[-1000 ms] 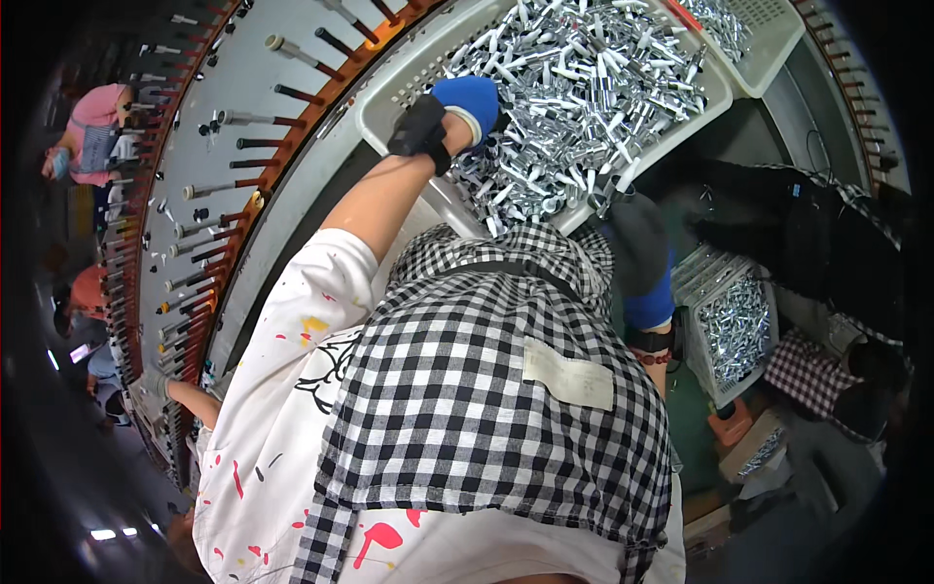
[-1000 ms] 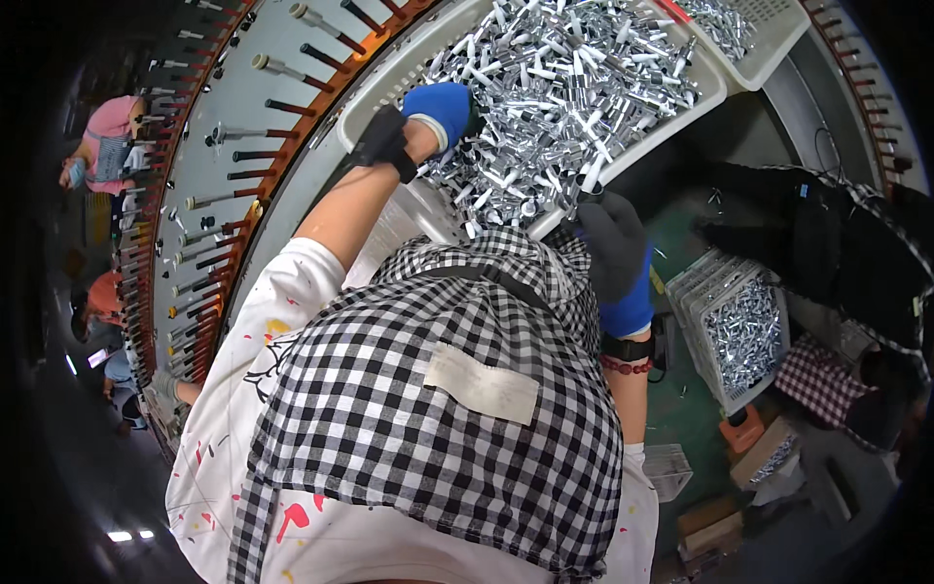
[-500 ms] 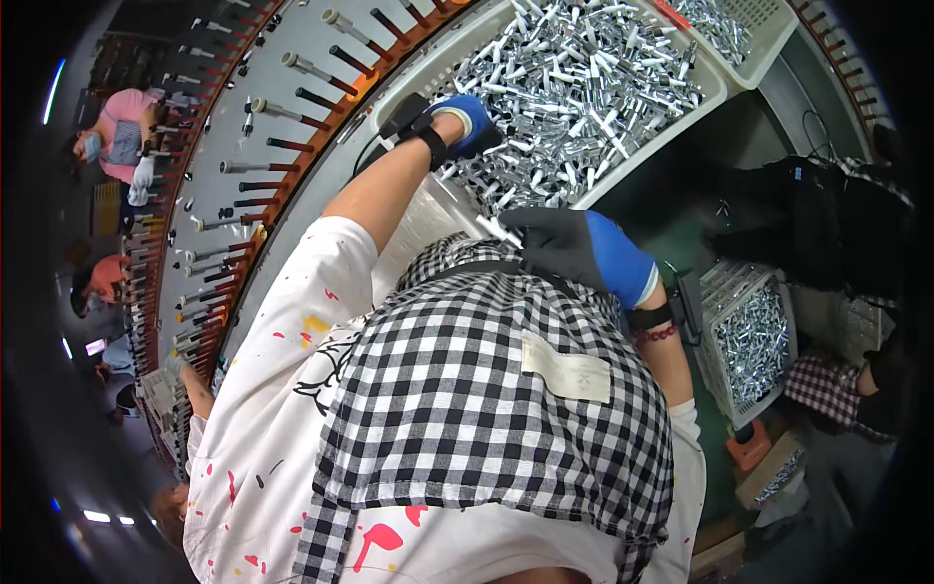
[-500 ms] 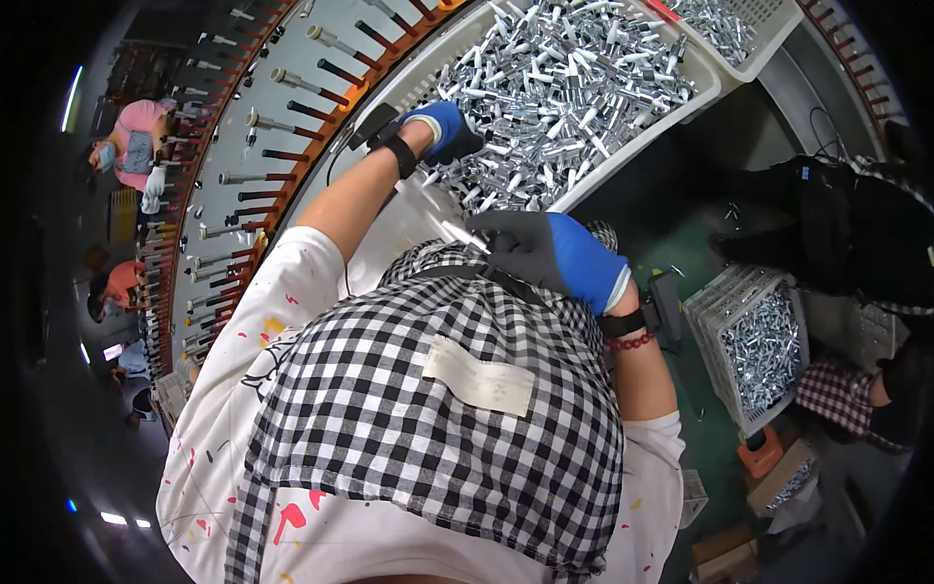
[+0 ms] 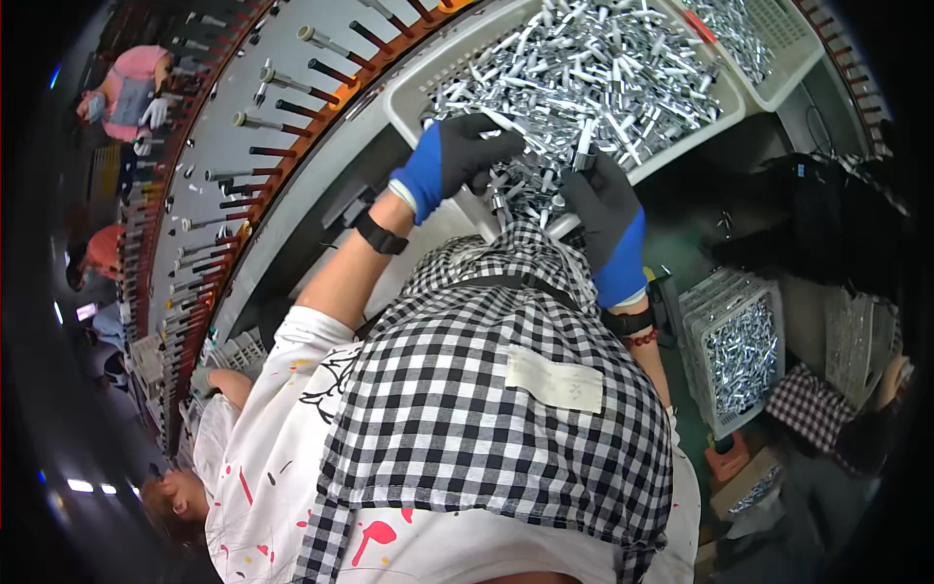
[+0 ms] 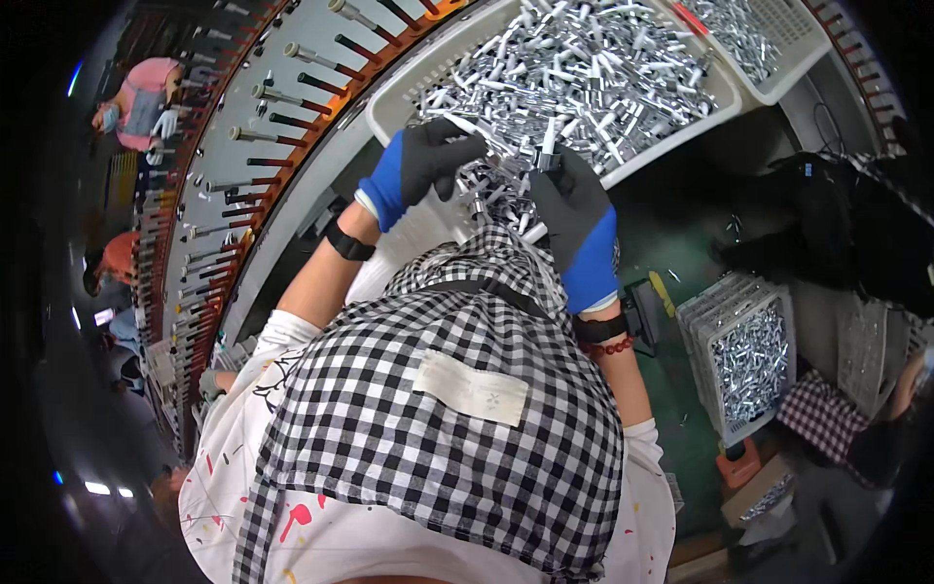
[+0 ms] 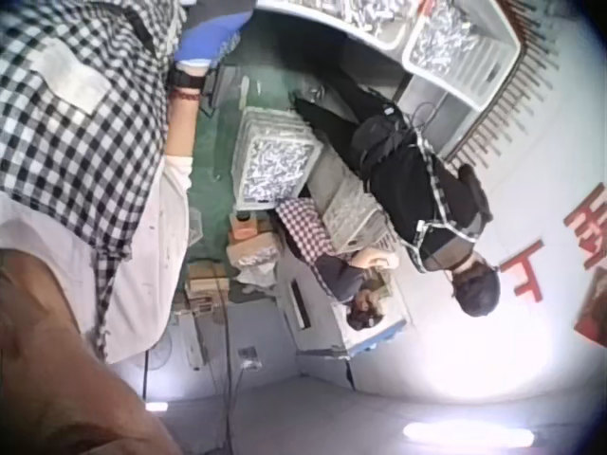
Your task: Sorting and inspecting small metal components in a manufacturing facility.
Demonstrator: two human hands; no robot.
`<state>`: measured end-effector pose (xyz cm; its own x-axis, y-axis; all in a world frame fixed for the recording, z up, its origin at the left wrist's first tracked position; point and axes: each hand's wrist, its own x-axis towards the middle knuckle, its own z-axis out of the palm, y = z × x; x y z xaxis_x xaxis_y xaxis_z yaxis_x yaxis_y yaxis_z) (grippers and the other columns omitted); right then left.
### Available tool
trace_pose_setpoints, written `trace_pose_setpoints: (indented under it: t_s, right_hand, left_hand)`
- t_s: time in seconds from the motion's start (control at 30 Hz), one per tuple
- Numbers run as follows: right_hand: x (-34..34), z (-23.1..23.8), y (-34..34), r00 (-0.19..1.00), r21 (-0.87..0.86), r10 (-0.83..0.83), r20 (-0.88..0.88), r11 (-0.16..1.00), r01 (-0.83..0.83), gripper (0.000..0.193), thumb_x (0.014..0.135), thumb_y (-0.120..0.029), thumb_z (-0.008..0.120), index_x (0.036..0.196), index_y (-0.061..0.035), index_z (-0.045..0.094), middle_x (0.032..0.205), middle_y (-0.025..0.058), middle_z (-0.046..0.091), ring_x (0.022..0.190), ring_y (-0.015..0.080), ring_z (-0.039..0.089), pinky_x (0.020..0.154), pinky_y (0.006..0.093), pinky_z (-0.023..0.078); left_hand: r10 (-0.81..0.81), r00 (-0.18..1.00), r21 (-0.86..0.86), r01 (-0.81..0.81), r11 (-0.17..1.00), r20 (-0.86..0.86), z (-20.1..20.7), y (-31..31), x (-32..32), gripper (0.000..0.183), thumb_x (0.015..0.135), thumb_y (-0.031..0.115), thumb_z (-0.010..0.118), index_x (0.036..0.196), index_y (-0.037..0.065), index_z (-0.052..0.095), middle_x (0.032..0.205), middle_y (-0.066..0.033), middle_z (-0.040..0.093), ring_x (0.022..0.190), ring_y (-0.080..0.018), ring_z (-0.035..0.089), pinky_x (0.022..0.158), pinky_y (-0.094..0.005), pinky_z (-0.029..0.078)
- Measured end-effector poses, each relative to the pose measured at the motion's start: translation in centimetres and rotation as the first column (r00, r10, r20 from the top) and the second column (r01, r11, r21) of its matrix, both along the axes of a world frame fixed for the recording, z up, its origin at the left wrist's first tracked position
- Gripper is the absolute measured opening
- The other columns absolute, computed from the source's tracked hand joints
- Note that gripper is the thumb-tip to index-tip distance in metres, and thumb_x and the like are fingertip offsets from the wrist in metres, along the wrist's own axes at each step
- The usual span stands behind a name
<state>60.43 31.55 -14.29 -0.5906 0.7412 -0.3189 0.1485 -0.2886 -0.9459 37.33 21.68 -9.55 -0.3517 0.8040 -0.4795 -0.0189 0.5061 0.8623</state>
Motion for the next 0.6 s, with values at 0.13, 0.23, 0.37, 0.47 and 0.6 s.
trace_pose_setpoints:
  t_s: [0.13, 0.23, 0.37, 0.47, 0.6]
  right_hand:
    - [-2.2, 1.8, 0.0, 0.986, 0.15, 0.04, -0.162, 0.989, -0.015, 0.045, 0.103, -0.005, 0.073, 0.146, 0.0031, 0.063, 0.107, 0.0047, 0.071, 0.091, 0.0094, 0.067, 0.078, 0.0258, 0.055]
    - [-2.5, 1.7, 1.0, 0.994, 0.196, 0.107, -0.036, 0.976, -0.098, 0.045, 0.103, -0.005, 0.073, 0.147, 0.0013, 0.064, 0.105, 0.005, 0.072, 0.088, 0.0095, 0.067, 0.076, 0.026, 0.055]
    - [-2.0, 1.0, 3.1, 0.995, 0.068, -0.03, -0.09, 0.997, 0.036, 0.046, 0.101, -0.002, 0.074, 0.146, 0.0048, 0.063, 0.102, 0.0041, 0.072, 0.088, 0.0096, 0.066, 0.077, 0.0265, 0.054]
    - [-3.5, 3.2, 2.8, 0.98, 0.042, -0.063, -0.191, 0.996, 0.073, 0.049, 0.102, -0.003, 0.073, 0.148, 0.0057, 0.062, 0.104, 0.0031, 0.072, 0.089, 0.0101, 0.065, 0.078, 0.0262, 0.053]
    - [-4.7, 3.8, 2.8, 0.987, 0.191, 0.055, -0.148, 0.981, -0.026, 0.047, 0.103, -0.005, 0.074, 0.148, 0.0057, 0.062, 0.112, 0.0052, 0.072, 0.096, 0.0106, 0.066, 0.081, 0.0262, 0.054]
  left_hand:
    - [0.094, 0.994, 0.098, -0.1, 0.99, 0.062, -0.6, -0.8, 2.2, 0.038, 0.099, 0.03, 0.081, 0.125, 0.002, 0.079, 0.083, -0.0018, 0.074, 0.057, -0.0088, 0.064, 0.055, -0.0258, 0.048]
    - [0.256, 0.845, 0.385, -0.065, 0.921, -0.469, -2.7, -0.4, 3.0, 0.037, 0.1, 0.03, 0.083, 0.129, 0.007, 0.08, 0.084, -0.0024, 0.075, 0.059, -0.0098, 0.065, 0.055, -0.0279, 0.05]
    - [0.299, 0.952, 0.192, -0.282, 0.94, -0.069, -2.6, 0.4, 1.2, 0.041, 0.098, 0.029, 0.085, 0.127, 0.001, 0.078, 0.079, -0.0049, 0.073, 0.062, -0.0094, 0.065, 0.058, -0.0279, 0.05]
    - [0.283, 0.923, 0.275, -0.351, 0.895, 0.26, -3.3, -0.5, 0.5, 0.048, 0.1, 0.025, 0.082, 0.135, -0.005, 0.07, 0.082, -0.003, 0.071, 0.063, -0.0099, 0.062, 0.059, -0.0276, 0.05]
    - [0.132, 0.852, 0.379, -0.357, 0.854, 0.506, -4.3, -0.9, 1.1, 0.045, 0.101, 0.022, 0.083, 0.135, -0.004, 0.069, 0.089, -0.0038, 0.07, 0.061, -0.0104, 0.06, 0.059, -0.0281, 0.051]
